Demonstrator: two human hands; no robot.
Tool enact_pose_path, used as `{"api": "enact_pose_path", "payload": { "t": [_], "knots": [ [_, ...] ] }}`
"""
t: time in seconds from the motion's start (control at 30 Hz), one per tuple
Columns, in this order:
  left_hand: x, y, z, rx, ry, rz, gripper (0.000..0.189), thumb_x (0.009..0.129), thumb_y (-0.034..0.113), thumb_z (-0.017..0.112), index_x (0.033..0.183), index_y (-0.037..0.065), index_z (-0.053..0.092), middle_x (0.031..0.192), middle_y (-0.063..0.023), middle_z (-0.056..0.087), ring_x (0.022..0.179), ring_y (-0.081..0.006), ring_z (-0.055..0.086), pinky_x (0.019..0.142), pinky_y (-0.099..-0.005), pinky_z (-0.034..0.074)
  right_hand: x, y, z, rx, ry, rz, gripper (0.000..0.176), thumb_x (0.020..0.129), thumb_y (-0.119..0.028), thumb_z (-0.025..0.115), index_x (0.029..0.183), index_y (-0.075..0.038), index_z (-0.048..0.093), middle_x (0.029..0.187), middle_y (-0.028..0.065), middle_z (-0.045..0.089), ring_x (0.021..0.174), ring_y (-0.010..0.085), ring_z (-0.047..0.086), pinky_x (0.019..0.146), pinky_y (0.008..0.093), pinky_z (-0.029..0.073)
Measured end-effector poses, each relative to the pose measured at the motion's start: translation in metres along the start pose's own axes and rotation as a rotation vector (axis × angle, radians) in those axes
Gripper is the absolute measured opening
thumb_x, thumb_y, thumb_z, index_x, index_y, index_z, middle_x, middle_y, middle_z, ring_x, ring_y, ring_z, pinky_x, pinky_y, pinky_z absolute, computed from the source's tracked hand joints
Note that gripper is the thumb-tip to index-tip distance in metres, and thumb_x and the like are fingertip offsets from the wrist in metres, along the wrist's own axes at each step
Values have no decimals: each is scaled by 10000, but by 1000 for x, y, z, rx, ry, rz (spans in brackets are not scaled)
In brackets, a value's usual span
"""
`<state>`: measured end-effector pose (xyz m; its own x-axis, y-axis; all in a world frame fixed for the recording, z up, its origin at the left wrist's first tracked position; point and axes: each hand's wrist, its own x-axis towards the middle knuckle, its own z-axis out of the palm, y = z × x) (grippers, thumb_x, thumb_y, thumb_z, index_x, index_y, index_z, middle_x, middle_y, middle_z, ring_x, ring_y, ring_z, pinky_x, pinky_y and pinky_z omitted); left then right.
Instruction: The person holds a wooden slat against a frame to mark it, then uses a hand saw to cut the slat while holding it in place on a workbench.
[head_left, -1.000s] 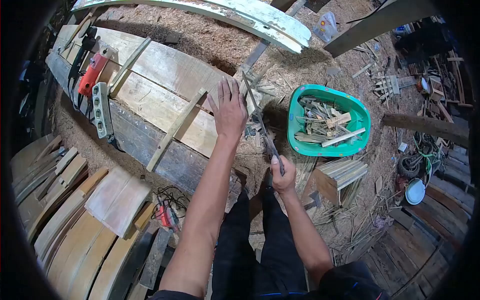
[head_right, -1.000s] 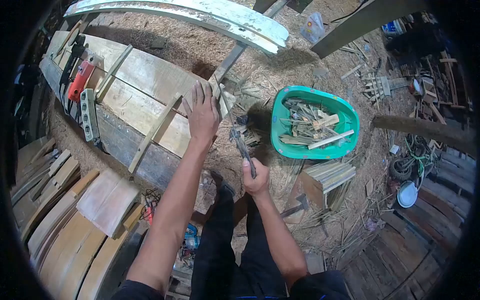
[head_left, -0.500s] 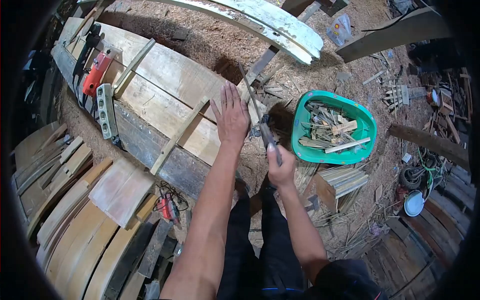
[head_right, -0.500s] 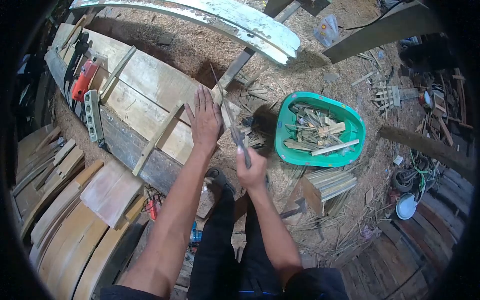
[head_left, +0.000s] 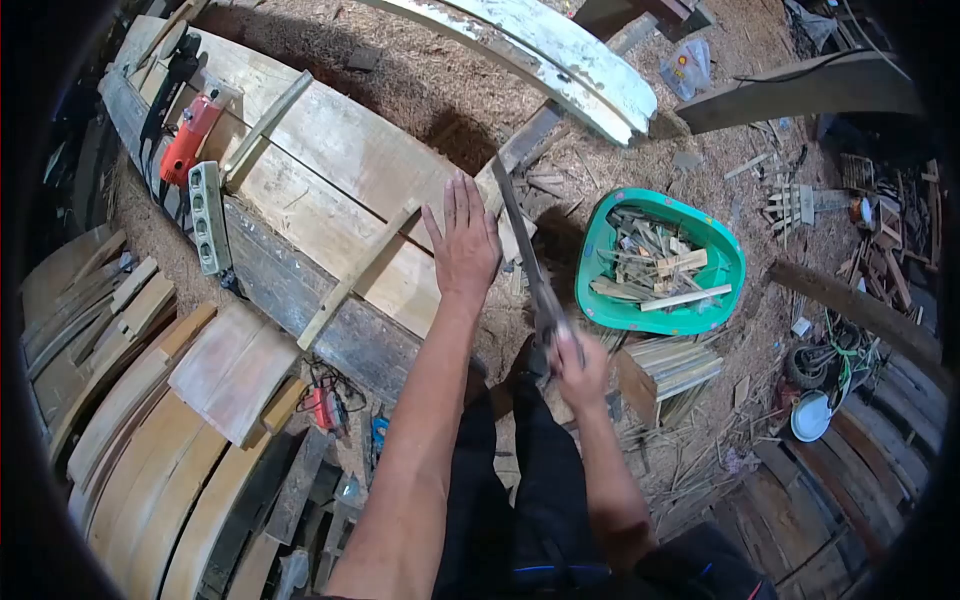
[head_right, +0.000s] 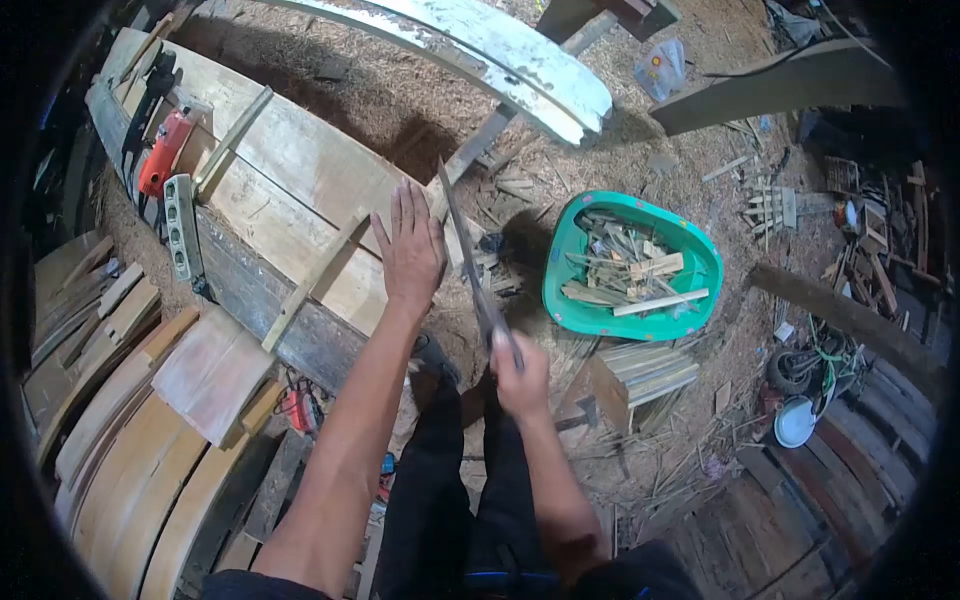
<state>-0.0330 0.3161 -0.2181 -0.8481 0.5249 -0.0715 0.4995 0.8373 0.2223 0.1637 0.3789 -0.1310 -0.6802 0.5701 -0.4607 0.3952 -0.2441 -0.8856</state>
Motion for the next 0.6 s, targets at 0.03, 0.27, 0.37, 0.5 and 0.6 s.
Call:
{"api": "enact_pose_path", "payload": {
  "t": [0.03,0.27,0.37,0.5,0.6],
  "knots": [
    [3,-2,0,14,-6,3,580,1029,316,294,1539,44,245,1618,-99,222,1496,-236,194,1210,-532,63,20,-9,6,-31,-9,-28,429,1010,-303,526,673,-40,503,579,-32,459,537,61,400,495,265,309],
    [1,0,0,-62,64,15,564,1039,315,284,1514,11,298,1596,-147,260,1494,-261,196,1206,-536,62,3,-5,-11,113,-55,63,433,1013,-317,531,663,-67,485,583,-41,452,536,46,383,485,253,289],
    [0,-2,1,-68,88,35,580,1025,334,336,1502,4,319,1591,-152,272,1492,-272,205,1202,-550,70,33,-2,7,4,-20,-15,413,1003,-294,544,679,-40,501,579,-26,468,532,64,410,486,277,310],
    [-3,-1,-3,-121,168,81,564,969,329,501,1431,14,428,1546,-154,350,1464,-293,263,1193,-567,106,34,7,18,-222,131,-143,387,981,-294,572,715,-17,524,568,5,455,531,87,412,489,310,335],
    [-8,-4,-7,-199,202,110,479,915,273,605,1327,39,535,1462,-164,443,1393,-308,360,1173,-579,164,-5,19,1,-339,259,-180,378,972,-294,585,721,-18,527,565,18,424,539,88,391,493,314,335]
  ]
}}
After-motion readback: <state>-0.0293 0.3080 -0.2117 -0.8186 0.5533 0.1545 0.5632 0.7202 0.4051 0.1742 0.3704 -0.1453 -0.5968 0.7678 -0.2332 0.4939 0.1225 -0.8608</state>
